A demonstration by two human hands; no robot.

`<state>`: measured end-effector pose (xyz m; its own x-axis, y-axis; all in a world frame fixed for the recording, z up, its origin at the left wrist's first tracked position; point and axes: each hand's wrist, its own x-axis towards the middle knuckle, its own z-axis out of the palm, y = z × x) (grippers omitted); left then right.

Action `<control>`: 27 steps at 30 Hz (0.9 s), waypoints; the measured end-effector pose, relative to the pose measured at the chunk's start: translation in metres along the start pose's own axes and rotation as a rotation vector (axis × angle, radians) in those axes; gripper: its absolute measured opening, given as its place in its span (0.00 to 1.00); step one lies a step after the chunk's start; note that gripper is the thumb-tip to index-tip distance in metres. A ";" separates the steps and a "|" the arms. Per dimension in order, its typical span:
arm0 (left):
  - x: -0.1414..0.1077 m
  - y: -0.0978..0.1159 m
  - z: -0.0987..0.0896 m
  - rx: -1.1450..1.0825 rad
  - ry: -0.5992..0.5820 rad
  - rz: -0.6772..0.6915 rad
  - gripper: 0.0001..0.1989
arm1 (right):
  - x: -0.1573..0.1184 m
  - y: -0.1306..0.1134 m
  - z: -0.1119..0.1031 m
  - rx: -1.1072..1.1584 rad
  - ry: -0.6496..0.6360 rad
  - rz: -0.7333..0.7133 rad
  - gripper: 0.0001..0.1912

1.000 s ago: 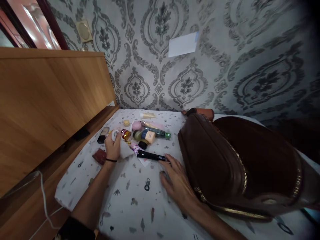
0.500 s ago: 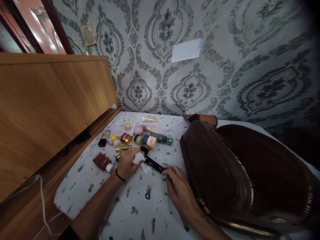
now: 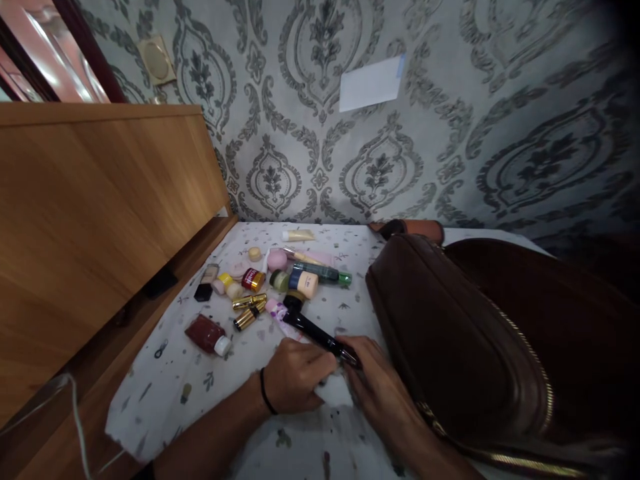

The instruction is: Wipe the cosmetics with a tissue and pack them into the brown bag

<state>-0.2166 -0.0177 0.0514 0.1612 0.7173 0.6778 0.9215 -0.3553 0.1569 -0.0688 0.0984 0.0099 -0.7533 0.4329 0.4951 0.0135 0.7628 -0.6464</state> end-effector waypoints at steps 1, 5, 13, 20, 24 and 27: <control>-0.001 0.000 0.001 -0.002 -0.007 -0.008 0.09 | 0.000 0.000 0.000 0.005 -0.009 0.004 0.18; -0.004 -0.001 0.006 -0.021 -0.062 -0.047 0.09 | 0.001 -0.003 -0.003 0.018 -0.049 0.041 0.16; -0.009 -0.007 0.005 -0.044 -0.192 -0.072 0.04 | 0.001 -0.007 -0.004 0.041 -0.066 0.083 0.15; -0.009 -0.006 0.006 -0.071 -0.105 -0.204 0.04 | 0.001 -0.007 -0.007 0.088 -0.059 0.130 0.16; -0.008 -0.022 -0.012 0.026 0.026 -0.428 0.07 | -0.001 -0.010 -0.007 0.144 -0.031 0.193 0.16; 0.001 -0.059 -0.046 0.164 0.119 -0.662 0.13 | -0.001 -0.011 -0.005 0.171 -0.005 0.200 0.14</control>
<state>-0.2874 -0.0241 0.0758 -0.4852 0.6779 0.5523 0.8554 0.2371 0.4605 -0.0650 0.0921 0.0196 -0.7503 0.5643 0.3444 0.0519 0.5696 -0.8203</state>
